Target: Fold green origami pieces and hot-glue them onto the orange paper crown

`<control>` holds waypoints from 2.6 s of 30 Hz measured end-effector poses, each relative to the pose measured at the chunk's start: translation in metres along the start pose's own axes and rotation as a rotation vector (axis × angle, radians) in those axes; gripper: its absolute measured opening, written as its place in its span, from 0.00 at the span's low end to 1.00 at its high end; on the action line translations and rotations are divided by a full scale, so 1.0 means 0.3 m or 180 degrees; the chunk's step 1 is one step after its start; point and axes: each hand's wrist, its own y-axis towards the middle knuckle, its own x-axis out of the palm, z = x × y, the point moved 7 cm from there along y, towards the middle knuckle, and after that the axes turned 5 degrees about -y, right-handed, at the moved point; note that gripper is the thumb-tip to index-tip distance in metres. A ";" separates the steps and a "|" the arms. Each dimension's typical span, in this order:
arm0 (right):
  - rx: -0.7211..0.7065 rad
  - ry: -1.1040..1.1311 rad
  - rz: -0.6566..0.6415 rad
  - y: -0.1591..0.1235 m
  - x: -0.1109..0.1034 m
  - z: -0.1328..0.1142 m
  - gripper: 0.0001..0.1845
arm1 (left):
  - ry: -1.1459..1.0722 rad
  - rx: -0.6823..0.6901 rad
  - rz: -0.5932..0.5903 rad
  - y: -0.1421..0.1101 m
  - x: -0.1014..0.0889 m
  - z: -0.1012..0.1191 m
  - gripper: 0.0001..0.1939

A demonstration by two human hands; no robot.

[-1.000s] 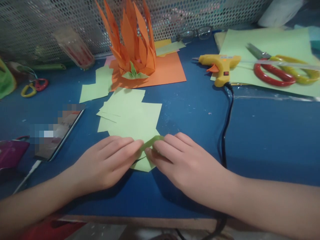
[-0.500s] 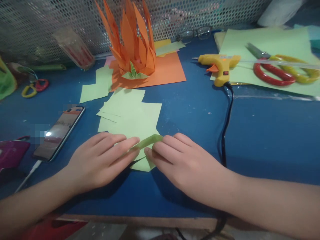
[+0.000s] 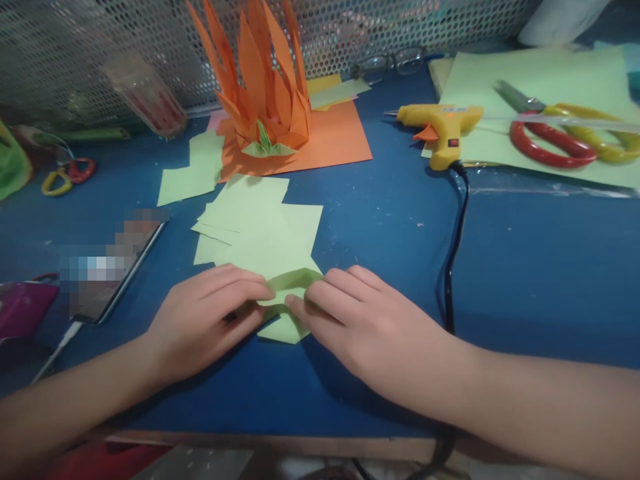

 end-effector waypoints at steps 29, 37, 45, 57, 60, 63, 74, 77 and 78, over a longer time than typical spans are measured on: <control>-0.0116 -0.0073 0.0036 0.008 -0.011 -0.003 0.18 | 0.1093 0.0941 0.0126 0.005 -0.018 0.060 0.12; -0.0055 0.0029 0.0000 0.004 0.002 0.000 0.18 | 0.1194 0.1194 -0.0073 0.003 -0.022 0.089 0.06; -0.0083 0.0080 -0.0013 0.011 0.000 -0.002 0.17 | 0.1432 0.1139 -0.0142 -0.015 -0.008 0.117 0.10; -0.0017 0.0165 0.0008 0.017 -0.006 -0.001 0.18 | 0.1819 0.1050 -0.0148 -0.031 0.014 0.150 0.15; 0.0008 0.0115 0.0031 0.019 -0.010 0.001 0.18 | 0.1815 0.0948 -0.0242 -0.032 0.022 0.148 0.14; -0.0011 -0.0021 0.0037 0.017 -0.013 -0.003 0.18 | 0.1819 0.0906 -0.0280 -0.035 0.027 0.148 0.14; -0.0016 -0.0719 0.0010 0.008 -0.017 -0.034 0.17 | 0.2066 0.0628 -0.0227 -0.039 0.039 0.148 0.17; -0.0056 -0.0767 -0.0007 0.010 -0.019 -0.036 0.17 | 0.2060 0.0569 -0.0197 -0.043 0.043 0.149 0.17; -0.0067 -0.0773 -0.0013 0.010 -0.020 -0.036 0.18 | 0.2071 0.0562 -0.0184 -0.045 0.043 0.150 0.17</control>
